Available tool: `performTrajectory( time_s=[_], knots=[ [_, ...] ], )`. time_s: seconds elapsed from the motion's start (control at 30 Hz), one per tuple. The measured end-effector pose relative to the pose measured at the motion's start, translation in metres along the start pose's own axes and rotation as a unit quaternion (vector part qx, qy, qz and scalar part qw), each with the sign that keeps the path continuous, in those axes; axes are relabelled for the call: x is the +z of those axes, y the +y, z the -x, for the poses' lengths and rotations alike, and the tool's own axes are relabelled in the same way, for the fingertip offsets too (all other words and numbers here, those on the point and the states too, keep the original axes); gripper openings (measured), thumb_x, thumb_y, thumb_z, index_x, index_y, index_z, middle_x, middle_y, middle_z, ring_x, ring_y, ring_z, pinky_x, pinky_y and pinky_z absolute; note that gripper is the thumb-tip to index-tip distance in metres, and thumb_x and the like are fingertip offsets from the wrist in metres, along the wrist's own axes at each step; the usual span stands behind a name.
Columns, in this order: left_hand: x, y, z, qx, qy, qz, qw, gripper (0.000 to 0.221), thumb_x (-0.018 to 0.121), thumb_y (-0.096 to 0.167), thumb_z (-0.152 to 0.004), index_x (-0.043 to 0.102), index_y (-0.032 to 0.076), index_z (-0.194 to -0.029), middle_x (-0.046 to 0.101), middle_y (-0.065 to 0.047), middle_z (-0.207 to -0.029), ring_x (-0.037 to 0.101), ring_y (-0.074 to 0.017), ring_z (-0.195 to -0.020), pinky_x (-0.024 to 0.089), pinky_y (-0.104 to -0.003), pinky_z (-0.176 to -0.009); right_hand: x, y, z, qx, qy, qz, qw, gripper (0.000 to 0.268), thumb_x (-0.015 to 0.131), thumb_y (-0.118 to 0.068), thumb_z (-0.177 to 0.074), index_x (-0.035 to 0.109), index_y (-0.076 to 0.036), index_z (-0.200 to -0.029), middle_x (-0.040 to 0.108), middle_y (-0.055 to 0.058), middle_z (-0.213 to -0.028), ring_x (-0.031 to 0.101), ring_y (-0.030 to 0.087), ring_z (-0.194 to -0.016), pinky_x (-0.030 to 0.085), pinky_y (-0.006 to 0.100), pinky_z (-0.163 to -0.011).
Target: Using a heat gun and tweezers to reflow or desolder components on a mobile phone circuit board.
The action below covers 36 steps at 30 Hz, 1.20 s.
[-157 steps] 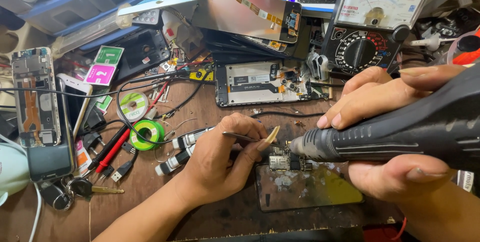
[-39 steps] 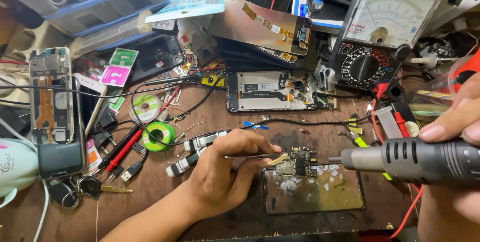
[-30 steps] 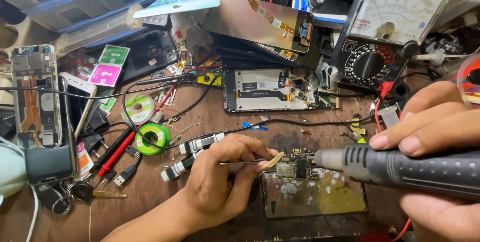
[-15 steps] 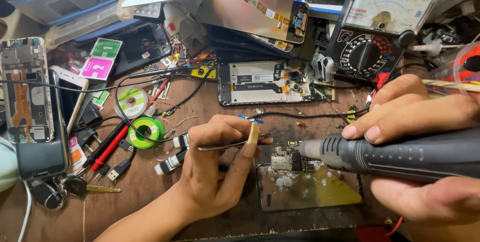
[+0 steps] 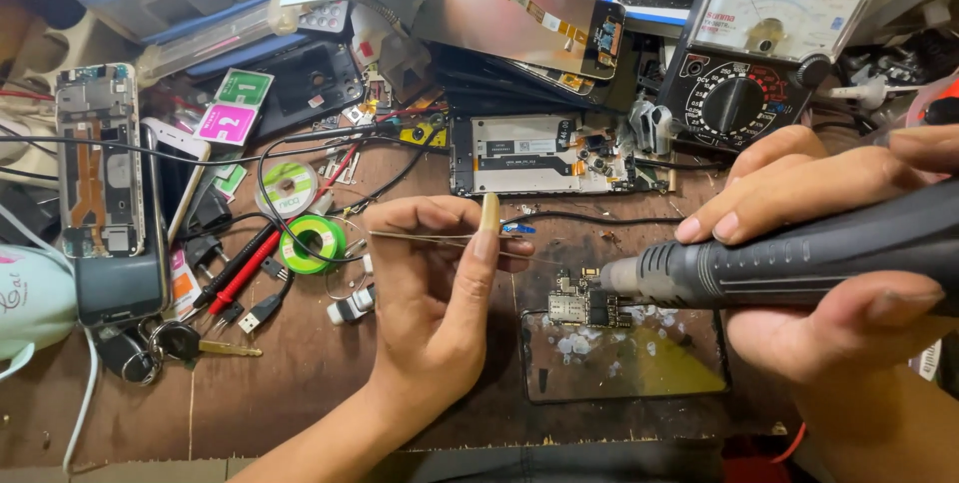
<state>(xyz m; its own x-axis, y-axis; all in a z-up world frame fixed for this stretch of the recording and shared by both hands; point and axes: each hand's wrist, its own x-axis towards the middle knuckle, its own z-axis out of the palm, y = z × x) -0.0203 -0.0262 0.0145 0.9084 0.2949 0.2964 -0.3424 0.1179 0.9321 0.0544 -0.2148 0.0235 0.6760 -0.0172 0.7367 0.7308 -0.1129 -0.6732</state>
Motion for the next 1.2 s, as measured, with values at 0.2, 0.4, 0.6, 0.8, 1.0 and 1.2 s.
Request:
performTrajectory(
  time_s=[0.2,0.4,0.6,0.8,1.0,1.2],
  knots=[
    [-0.002,-0.010,0.004,0.098,-0.072,-0.096,0.988,0.020,0.052,-0.003,-0.103,0.036,0.004,-0.113,0.050,-0.019,-0.107,0.071,-0.0256,-0.082,0.067,-0.029,-0.076,0.006,-0.005,-0.003,0.023,0.011,-0.045,0.999,0.065,0.044,-0.068,-0.111,0.029,-0.008,-0.130,0.048,0.011,-0.073,0.056,0.028,-0.054,0.042,0.040,-0.082],
    [-0.002,-0.013,0.005,0.018,-0.080,-0.074,0.994,0.022,0.057,0.003,-0.102,0.037,0.006,-0.109,0.055,-0.016,-0.107,0.080,-0.0257,-0.081,0.068,-0.027,-0.071,-0.005,-0.007,0.003,0.034,-0.025,-0.031,0.999,0.063,0.040,-0.073,-0.113,0.026,-0.015,-0.136,0.049,0.011,-0.076,0.059,0.027,-0.057,0.044,0.043,-0.093],
    [-0.002,-0.014,0.005,-0.003,-0.079,-0.067,0.995,0.022,0.059,0.003,-0.101,0.039,0.006,-0.110,0.056,-0.014,-0.109,0.081,-0.0258,-0.083,0.071,-0.029,-0.076,-0.002,-0.011,0.000,0.028,-0.051,0.003,0.998,0.066,0.036,-0.074,-0.114,0.024,-0.010,-0.130,0.052,0.007,-0.077,0.062,0.024,-0.057,0.046,0.042,-0.090],
    [-0.002,-0.013,0.004,-0.005,-0.087,-0.087,0.992,0.021,0.059,0.002,-0.100,0.040,0.005,-0.108,0.057,-0.014,-0.107,0.081,-0.0247,-0.081,0.069,-0.026,-0.072,0.000,-0.010,-0.001,0.026,-0.048,-0.023,0.998,0.061,0.039,-0.071,-0.115,0.026,-0.015,-0.133,0.051,0.008,-0.076,0.061,0.024,-0.056,0.045,0.042,-0.088],
    [-0.001,-0.013,0.000,0.003,-0.087,-0.091,0.992,0.021,0.060,0.002,-0.100,0.040,0.005,-0.107,0.056,-0.013,-0.105,0.080,-0.0242,-0.080,0.069,-0.026,-0.071,0.001,-0.011,-0.002,0.024,-0.052,-0.017,0.998,0.059,0.038,-0.070,-0.115,0.026,-0.014,-0.132,0.051,0.009,-0.076,0.061,0.026,-0.056,0.045,0.043,-0.085],
    [-0.001,-0.013,-0.001,-0.017,-0.092,-0.074,0.993,0.020,0.060,0.003,-0.100,0.041,0.004,-0.106,0.056,-0.013,-0.105,0.079,-0.0242,-0.081,0.069,-0.026,-0.073,0.001,-0.008,-0.001,0.030,-0.049,-0.024,0.998,0.063,0.039,-0.073,-0.114,0.026,-0.013,-0.133,0.052,0.008,-0.077,0.062,0.024,-0.057,0.045,0.041,-0.084]
  ],
)
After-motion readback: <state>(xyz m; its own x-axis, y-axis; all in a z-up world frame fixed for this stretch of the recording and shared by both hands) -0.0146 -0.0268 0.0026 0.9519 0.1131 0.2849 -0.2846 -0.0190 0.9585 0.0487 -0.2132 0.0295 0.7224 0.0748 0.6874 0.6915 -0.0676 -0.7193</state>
